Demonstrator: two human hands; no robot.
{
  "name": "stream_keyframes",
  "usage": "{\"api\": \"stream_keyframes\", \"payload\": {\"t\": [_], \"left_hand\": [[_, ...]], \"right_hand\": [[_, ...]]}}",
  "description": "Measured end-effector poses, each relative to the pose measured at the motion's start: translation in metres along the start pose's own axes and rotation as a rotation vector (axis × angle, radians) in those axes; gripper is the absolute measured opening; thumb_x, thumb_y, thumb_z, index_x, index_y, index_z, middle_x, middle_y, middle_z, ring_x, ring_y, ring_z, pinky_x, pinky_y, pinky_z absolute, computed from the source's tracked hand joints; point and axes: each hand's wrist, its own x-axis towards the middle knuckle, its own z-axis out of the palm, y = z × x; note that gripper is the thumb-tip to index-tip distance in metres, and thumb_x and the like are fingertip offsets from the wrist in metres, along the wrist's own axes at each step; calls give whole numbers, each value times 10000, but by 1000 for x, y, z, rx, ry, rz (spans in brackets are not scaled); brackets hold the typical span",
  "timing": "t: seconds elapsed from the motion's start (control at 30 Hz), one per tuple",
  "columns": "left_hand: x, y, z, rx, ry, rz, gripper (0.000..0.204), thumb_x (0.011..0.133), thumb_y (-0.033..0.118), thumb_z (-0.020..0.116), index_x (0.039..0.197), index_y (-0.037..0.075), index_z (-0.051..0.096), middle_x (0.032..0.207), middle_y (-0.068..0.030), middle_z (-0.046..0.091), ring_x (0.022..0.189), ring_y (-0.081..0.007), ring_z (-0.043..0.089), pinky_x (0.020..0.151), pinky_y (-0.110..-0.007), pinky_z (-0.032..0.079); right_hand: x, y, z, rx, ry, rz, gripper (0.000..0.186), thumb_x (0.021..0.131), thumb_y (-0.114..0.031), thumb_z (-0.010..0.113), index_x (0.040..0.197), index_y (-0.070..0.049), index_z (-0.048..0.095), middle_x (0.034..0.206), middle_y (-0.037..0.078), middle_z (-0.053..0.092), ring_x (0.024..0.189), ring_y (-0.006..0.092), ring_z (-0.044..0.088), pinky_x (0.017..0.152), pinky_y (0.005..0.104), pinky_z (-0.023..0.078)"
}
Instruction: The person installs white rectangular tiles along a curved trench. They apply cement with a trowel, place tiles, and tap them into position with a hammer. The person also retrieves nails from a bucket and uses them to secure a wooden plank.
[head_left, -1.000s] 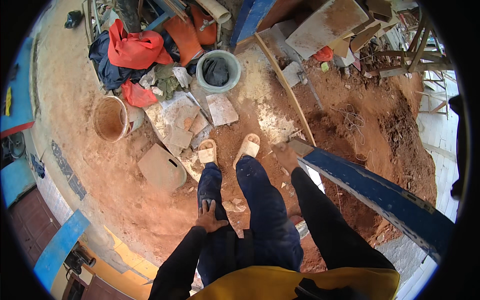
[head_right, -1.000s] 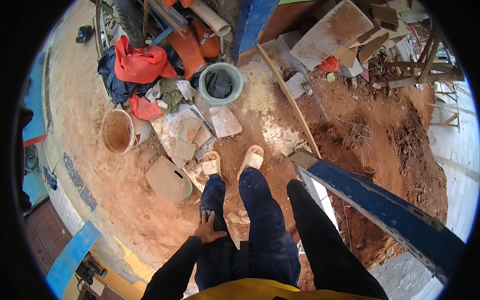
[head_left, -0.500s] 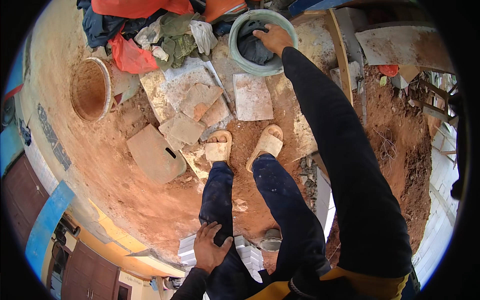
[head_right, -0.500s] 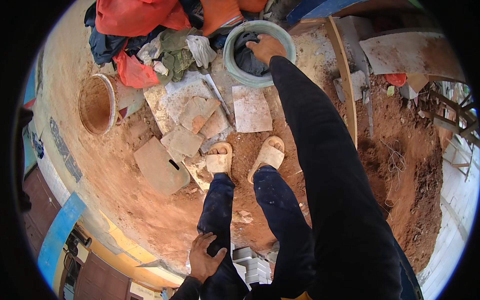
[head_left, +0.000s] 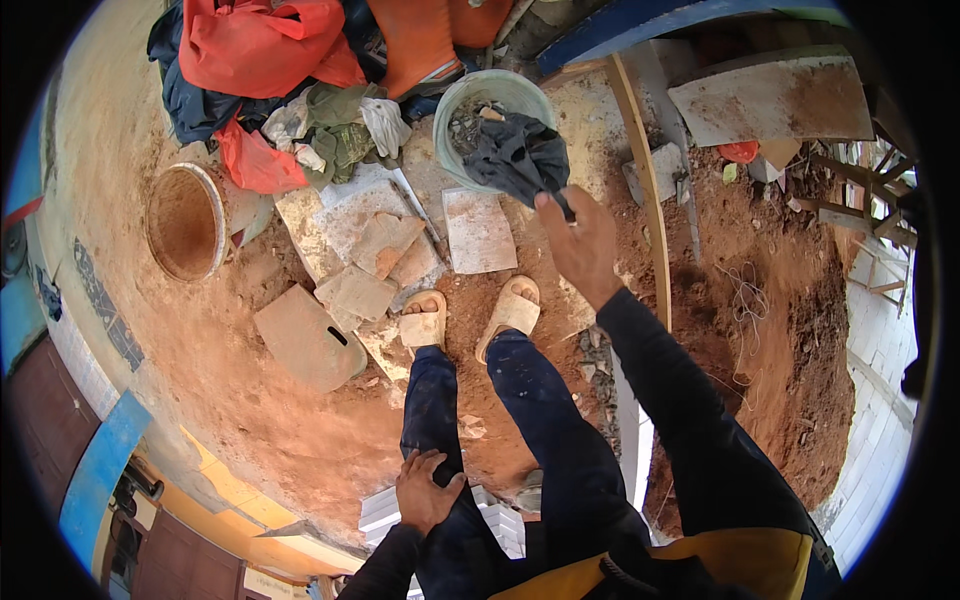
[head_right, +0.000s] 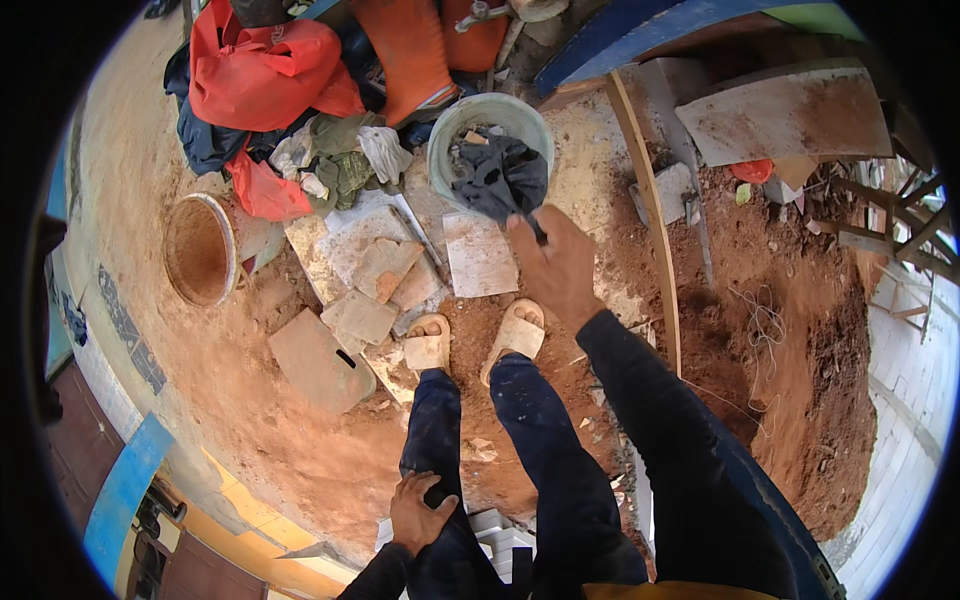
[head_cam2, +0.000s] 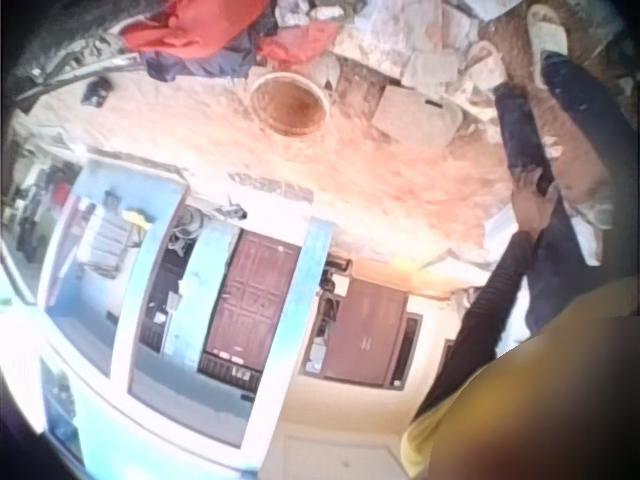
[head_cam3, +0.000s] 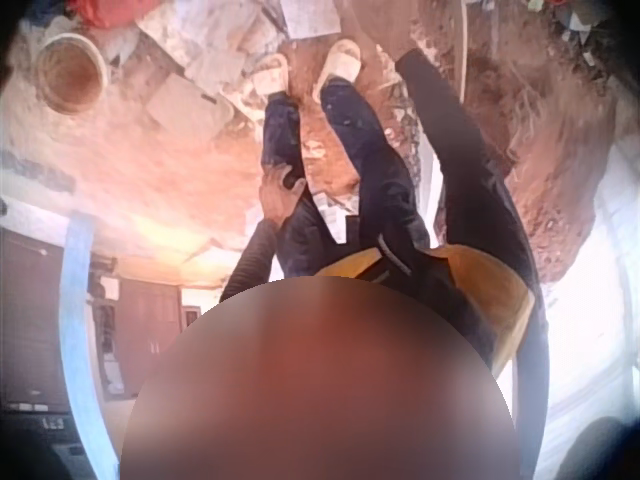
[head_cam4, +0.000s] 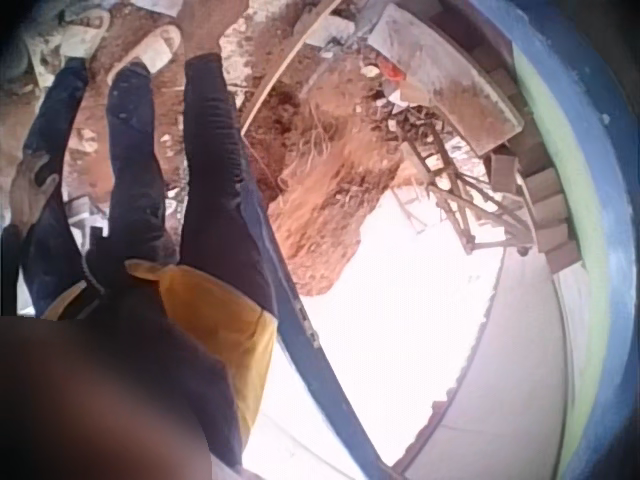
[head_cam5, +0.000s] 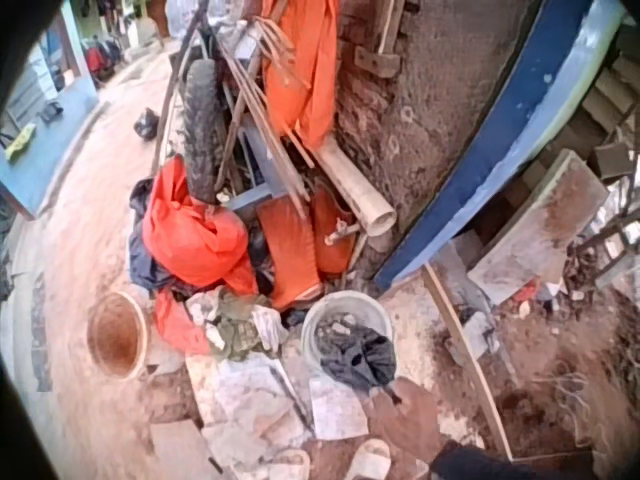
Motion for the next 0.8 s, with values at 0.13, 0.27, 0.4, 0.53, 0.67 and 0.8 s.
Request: {"api": "stream_keyframes", "payload": {"t": [0.13, 0.27, 0.4, 0.53, 0.67, 0.8], "left_hand": [[1, 1, -2, 51, -33, 2, 531, 834, 421, 837, 1258, 109, 765, 1416, -96, 697, 1446, -392, 521, 1205, -504, 415], [3, 0, -4, 60, -52, 15, 527, 833, 420, 837, 1252, 108, 766, 1397, -99, 707, 1440, -389, 526, 1208, -498, 413], [4, -2, -4, 68, -40, 52, 517, 830, 407, 841, 1245, 107, 767, 1386, -103, 712, 1435, -383, 531, 1206, -496, 416], [4, -3, -4, 55, -69, 34, 533, 836, 403, 855, 1256, 85, 769, 1405, -124, 701, 1452, -395, 507, 1238, -486, 384], [6, 0, -6, 55, -85, 13, 526, 836, 401, 850, 1252, 89, 768, 1407, -118, 699, 1452, -393, 508, 1230, -489, 391], [7, 5, -9, 58, -92, 20, 523, 839, 398, 847, 1248, 81, 768, 1409, -132, 695, 1453, -397, 507, 1230, -492, 391]], "right_hand": [[-47, -6, -1, 168, 102, -73, 306, 1009, -237, 718, 849, -16, 580, 734, 160, 548, 650, 369, 564, 617, 456, 460], [-47, 8, 32, 245, 17, 46, 287, 997, -227, 728, 863, -15, 588, 769, 188, 589, 681, 406, 591, 628, 459, 466], [-59, 28, 61, 225, -9, 76, 291, 999, -221, 717, 857, -16, 567, 793, 217, 613, 737, 445, 619, 655, 485, 479], [-103, 65, 77, 156, -64, 115, 315, 1009, -266, 702, 872, -12, 577, 816, 222, 626, 758, 443, 632, 675, 495, 494], [-135, 110, 98, 42, -181, 297, 351, 1020, -359, 686, 945, -20, 631, 860, 213, 653, 763, 430, 644, 709, 515, 510], [-137, 129, 112, -27, -99, 262, 396, 1028, -417, 674, 1124, -33, 655, 1090, 211, 681, 977, 433, 646, 873, 539, 506]]}}
